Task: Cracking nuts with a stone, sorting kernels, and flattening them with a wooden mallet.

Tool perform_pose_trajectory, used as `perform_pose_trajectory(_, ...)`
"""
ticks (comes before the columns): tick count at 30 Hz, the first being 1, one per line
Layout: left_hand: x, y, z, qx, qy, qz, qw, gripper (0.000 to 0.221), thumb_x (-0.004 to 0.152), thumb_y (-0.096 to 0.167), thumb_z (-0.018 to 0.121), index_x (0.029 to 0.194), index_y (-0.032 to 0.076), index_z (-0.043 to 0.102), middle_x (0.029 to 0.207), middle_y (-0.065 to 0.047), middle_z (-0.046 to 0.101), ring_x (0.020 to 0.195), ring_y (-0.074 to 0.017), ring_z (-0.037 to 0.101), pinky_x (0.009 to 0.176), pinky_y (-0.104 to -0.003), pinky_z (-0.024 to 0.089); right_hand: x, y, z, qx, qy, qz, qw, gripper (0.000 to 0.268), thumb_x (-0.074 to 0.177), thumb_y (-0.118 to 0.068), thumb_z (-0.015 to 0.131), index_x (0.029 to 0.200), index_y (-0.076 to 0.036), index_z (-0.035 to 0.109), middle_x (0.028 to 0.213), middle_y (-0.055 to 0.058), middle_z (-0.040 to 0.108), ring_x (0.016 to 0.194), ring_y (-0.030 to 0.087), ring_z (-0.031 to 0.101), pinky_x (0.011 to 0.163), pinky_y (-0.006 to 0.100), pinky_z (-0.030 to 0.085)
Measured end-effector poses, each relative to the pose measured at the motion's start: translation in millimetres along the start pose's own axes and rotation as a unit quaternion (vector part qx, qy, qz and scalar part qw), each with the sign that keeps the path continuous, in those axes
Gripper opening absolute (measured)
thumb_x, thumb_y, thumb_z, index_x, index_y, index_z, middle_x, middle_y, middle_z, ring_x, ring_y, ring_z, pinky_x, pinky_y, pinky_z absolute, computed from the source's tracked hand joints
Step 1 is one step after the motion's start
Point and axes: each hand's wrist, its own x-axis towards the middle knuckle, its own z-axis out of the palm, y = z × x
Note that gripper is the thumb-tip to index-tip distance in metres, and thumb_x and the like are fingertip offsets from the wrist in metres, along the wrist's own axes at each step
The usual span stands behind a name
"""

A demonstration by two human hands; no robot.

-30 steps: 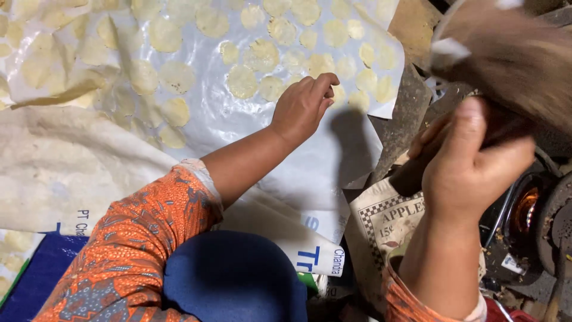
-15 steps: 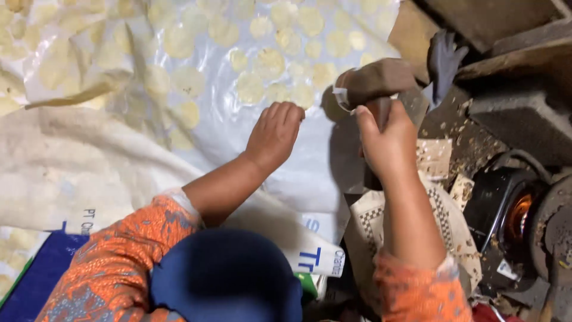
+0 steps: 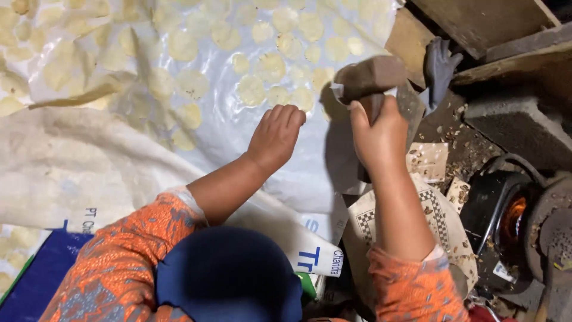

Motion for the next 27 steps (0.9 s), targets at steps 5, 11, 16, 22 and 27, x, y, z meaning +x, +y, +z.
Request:
perform_pose_trajectory(5,2,3,-2,0.000,0.009,0.015,1.000,0.005,0.105,0.010,0.045,0.106,0.014,0.047,0.094,-0.004,0.048,0.088,-0.0259,0.054,0.075,-0.037,0.043,-14,22,44,0.004,0.001,0.020,1.000,0.050,0.095,-0.037,0.067,0.115,0.008,0.059,0.090,0.037,0.067,0.091,0.055,0.069,0.072,0.063,0.056)
perform_pose_trajectory(11,8,2,4,0.001,0.010,0.018,1.000,0.004,0.105,0.012,0.047,0.106,0.015,0.048,0.093,-0.004,0.049,0.089,-0.0269,0.056,0.076,-0.038,0.045,-7,12,32,-0.008,-0.067,0.035,0.997,0.050,0.094,-0.046,0.065,0.117,-0.002,0.058,0.097,0.030,0.070,0.098,0.052,0.070,0.078,0.061,0.058)
perform_pose_trajectory(16,3,-6,7,-0.019,0.002,0.018,1.000,0.009,0.101,0.008,0.050,0.105,0.016,0.049,0.095,-0.005,0.051,0.092,-0.0294,0.056,0.081,-0.040,0.046,-26,25,51,0.023,-0.099,0.056,0.993,0.070,0.097,-0.047,0.057,0.142,0.003,0.039,0.108,0.031,0.070,0.106,0.049,0.069,0.088,0.059,0.056)
perform_pose_trajectory(22,1,8,-34,-0.038,-0.056,0.032,0.997,0.017,0.095,0.006,0.062,0.108,0.012,0.053,0.103,-0.013,0.057,0.099,-0.0380,0.058,0.087,-0.048,0.048,-49,65,-80,-0.010,-0.189,-0.100,0.977,0.048,0.095,-0.034,0.069,0.125,0.003,0.065,0.113,0.032,0.070,0.113,0.054,0.064,0.095,0.062,0.050)
perform_pose_trajectory(27,9,55,-78,0.038,-0.169,0.096,0.980,0.036,0.081,0.015,0.070,0.115,0.004,0.063,0.130,-0.022,0.058,0.108,-0.0416,0.058,0.090,-0.048,0.051,-87,161,-219,-0.342,-0.138,-0.032,0.929,0.051,0.103,-0.054,0.057,0.127,-0.010,0.064,0.117,0.016,0.073,0.097,0.037,0.074,0.082,0.052,0.061)
